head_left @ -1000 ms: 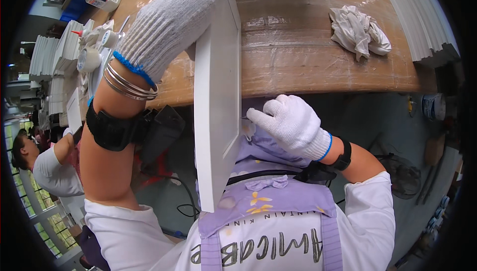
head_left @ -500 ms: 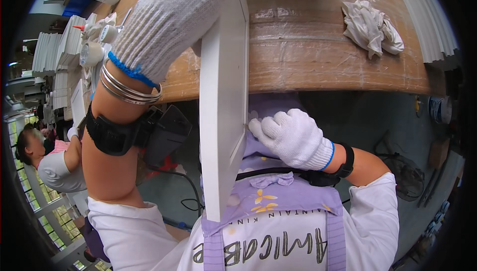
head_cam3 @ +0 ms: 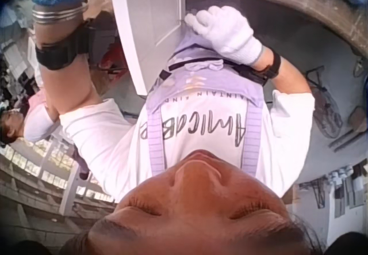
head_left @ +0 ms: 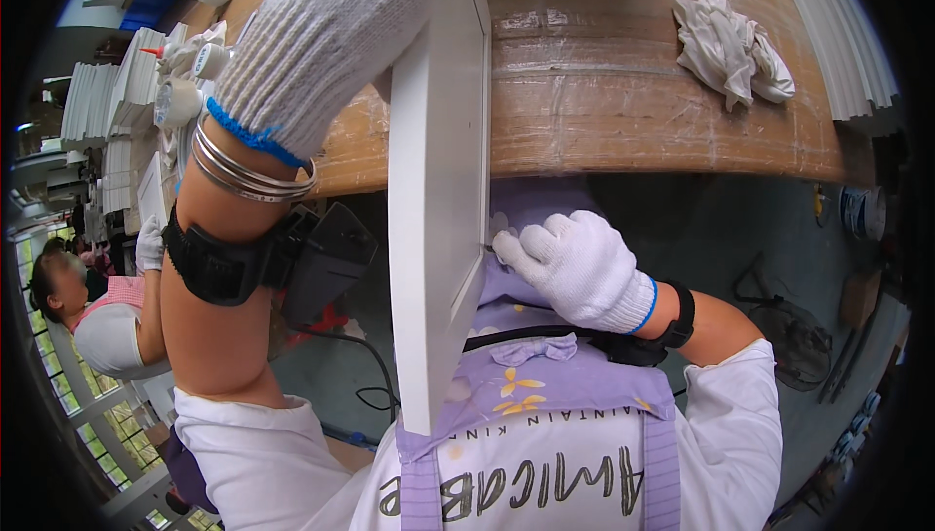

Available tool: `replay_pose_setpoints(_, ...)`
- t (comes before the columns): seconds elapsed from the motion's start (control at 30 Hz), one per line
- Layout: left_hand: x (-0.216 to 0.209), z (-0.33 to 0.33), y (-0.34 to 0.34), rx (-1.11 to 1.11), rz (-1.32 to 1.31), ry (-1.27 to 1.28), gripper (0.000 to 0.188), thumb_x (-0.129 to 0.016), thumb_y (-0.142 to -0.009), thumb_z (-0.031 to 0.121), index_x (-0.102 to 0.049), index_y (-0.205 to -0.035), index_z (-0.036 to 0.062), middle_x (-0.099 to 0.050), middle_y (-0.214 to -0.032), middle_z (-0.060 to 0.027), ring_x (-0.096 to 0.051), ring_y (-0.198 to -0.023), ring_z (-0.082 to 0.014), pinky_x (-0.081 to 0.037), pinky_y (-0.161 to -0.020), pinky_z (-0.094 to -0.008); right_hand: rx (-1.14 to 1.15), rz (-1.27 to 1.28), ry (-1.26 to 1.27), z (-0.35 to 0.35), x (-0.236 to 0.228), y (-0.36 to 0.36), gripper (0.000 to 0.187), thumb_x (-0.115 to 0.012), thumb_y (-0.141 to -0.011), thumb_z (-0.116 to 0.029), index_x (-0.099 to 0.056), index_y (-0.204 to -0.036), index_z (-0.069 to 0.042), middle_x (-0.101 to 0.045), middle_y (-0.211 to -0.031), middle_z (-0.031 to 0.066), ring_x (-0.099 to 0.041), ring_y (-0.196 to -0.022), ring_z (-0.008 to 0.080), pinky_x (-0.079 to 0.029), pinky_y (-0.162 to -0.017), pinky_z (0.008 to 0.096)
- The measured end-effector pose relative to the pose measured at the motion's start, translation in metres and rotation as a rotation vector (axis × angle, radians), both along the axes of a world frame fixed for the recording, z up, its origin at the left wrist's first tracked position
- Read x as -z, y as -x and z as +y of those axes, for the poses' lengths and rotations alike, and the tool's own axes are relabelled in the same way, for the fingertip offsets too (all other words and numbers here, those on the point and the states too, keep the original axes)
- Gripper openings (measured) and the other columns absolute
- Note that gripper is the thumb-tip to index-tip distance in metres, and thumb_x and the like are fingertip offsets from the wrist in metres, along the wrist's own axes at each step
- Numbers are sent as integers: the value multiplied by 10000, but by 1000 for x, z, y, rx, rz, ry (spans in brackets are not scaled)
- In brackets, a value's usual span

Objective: The person is finishing white furniture panels by scraping edges with a block and wiping the surface with a cloth.

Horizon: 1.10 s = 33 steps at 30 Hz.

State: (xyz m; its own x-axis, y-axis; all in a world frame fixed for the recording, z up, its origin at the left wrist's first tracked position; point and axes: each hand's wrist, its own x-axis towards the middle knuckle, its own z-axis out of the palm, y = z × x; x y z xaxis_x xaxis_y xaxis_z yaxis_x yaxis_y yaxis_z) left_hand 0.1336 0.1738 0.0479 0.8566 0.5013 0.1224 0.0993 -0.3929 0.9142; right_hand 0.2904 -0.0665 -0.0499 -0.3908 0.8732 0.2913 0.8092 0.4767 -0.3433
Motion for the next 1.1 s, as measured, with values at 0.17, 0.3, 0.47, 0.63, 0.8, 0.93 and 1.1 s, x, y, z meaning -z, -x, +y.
replay_pose_setpoints(0.17, -3, 0, 1, -20, -17, 19, 441, -447, -1000, 129, -403, -1404, -42, -497, -1372, -175, -533, -1207, -215, -425, -1025, -273, 12, 59, -7, 2, 0, -3, 294, -582, -753, -163, -637, -1027, -70, -479, -722, 19, -530, -651, 170, -430, -521, 315)
replay_pose_setpoints(0.3, -6, 4, 0, 11, 5, -70, 418, -429, -1008, 95, -410, -1405, -32, -498, -1377, -162, -522, -1227, -205, -407, -1052, -277, -50, 21, -62, -1, 3, -2, 309, -586, -743, -169, -643, -1027, -60, -475, -727, 20, -525, -649, 173, -433, -528, 317)
replay_pose_setpoints(0.47, -7, 4, 0, 53, 33, -135, 420, -425, -1015, 83, -391, -1421, -22, -474, -1411, -148, -490, -1272, -198, -386, -1084, -286, 18, 26, -10, 4, 2, -1, 321, -588, -722, -171, -642, -1016, -54, -467, -728, 22, -518, -641, 171, -438, -514, 316)
replay_pose_setpoints(0.63, -4, 4, 4, 37, 13, -85, 451, -440, -1015, 105, -357, -1438, -26, -435, -1449, -150, -455, -1311, -202, -372, -1098, -291, -56, -12, -46, -2, -2, 1, 273, -589, -726, -152, -637, -973, -48, -464, -725, 25, -521, -638, 170, -436, -499, 311)
replay_pose_setpoints(0.8, -8, 2, 6, 9, -217, 583, 479, -432, -1022, 124, -309, -1462, -22, -399, -1478, -150, -432, -1334, -201, -359, -1111, -295, -15, -22, -31, 1, -3, 1, 278, -602, -725, -148, -647, -978, -42, -453, -709, 24, -526, -635, 165, -427, -491, 306)
replay_pose_setpoints(0.93, -11, 13, 6, 89, 169, -134, 584, -434, -1032, 238, -189, -1503, -6, -316, -1530, -148, -384, -1377, -215, -351, -1122, -306, -39, -29, -40, 0, -3, 1, 307, -594, -732, -156, -644, -1009, -35, -456, -711, 22, -526, -636, 165, -425, -498, 305)
replay_pose_setpoints(1.1, -11, 4, -3, 43, 115, -83, 563, -437, -1031, 235, -216, -1490, -4, -340, -1508, -145, -403, -1355, -209, -367, -1104, -304, -60, -28, -50, -2, -1, 1, 328, -575, -741, -154, -631, -1039, -28, -468, -727, 21, -520, -637, 169, -428, -504, 311)
